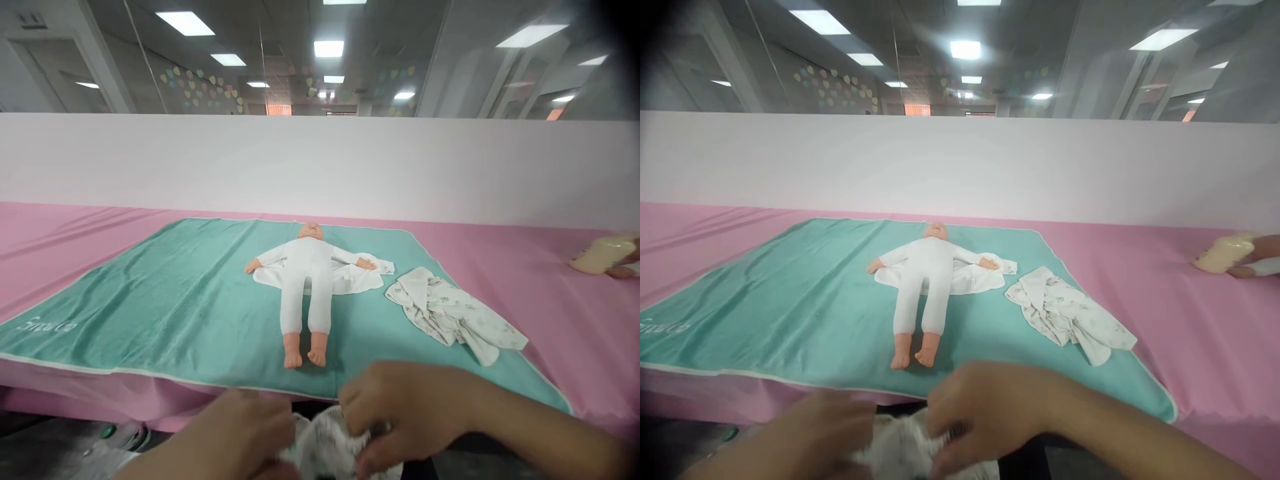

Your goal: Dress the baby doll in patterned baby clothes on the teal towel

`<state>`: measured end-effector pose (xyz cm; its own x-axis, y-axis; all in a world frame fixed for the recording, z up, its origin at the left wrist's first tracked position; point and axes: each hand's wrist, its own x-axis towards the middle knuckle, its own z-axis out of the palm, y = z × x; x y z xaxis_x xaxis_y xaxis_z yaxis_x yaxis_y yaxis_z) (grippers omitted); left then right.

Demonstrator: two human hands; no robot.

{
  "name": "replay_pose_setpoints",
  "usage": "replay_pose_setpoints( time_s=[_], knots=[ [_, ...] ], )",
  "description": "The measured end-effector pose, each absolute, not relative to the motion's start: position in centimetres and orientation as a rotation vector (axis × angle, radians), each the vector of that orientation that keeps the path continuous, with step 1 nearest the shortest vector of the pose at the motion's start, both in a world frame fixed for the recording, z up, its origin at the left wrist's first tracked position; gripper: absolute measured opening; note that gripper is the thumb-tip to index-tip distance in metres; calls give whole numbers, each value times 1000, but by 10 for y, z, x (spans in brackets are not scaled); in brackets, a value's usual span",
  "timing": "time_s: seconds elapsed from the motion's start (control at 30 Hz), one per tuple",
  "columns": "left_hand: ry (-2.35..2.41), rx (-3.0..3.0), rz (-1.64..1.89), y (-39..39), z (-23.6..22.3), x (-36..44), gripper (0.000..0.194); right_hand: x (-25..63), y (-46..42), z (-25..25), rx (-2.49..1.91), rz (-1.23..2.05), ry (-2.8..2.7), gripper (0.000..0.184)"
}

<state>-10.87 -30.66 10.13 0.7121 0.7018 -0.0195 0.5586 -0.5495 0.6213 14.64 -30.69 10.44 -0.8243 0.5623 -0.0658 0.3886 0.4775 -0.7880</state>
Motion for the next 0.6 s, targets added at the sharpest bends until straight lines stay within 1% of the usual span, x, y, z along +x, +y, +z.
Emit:
replay_pose_setpoints(
  time_s=[0.07, 0.17, 0.23, 0.3, 0.37, 0.4, 0.53, 0.6],
  knots=[
    [1221, 2162, 682, -304, 125, -102, 25, 142, -301, 123, -796, 1338, -2084, 16],
    [1477, 1955, 1306, -295, 145, -83, 27, 123, -292, 127, -758, 1399, -1552, 21],
    [1409, 1922, 1590, -286, 147, -70, 25, 103, -287, 122, -756, 1501, -1439, 26],
    [1290, 1868, 1719, -279, 140, -61, 24, 84, -286, 119, -767, 1560, -1437, 28],
    [1241, 1699, 1705, -277, 124, -60, 28, 70, -285, 121, -805, 1534, -1463, 27],
    [1231, 1596, 1638, -278, 114, -61, 33, 66, -283, 124, -839, 1503, -1466, 26],
    [1097, 1367, 1165, -298, 68, -66, 59, 61, -262, 136, -941, 1334, -1337, 27],
    [1097, 1329, 1065, -310, 56, -69, 60, 59, -238, 135, -994, 1216, -1240, 28]
  ],
)
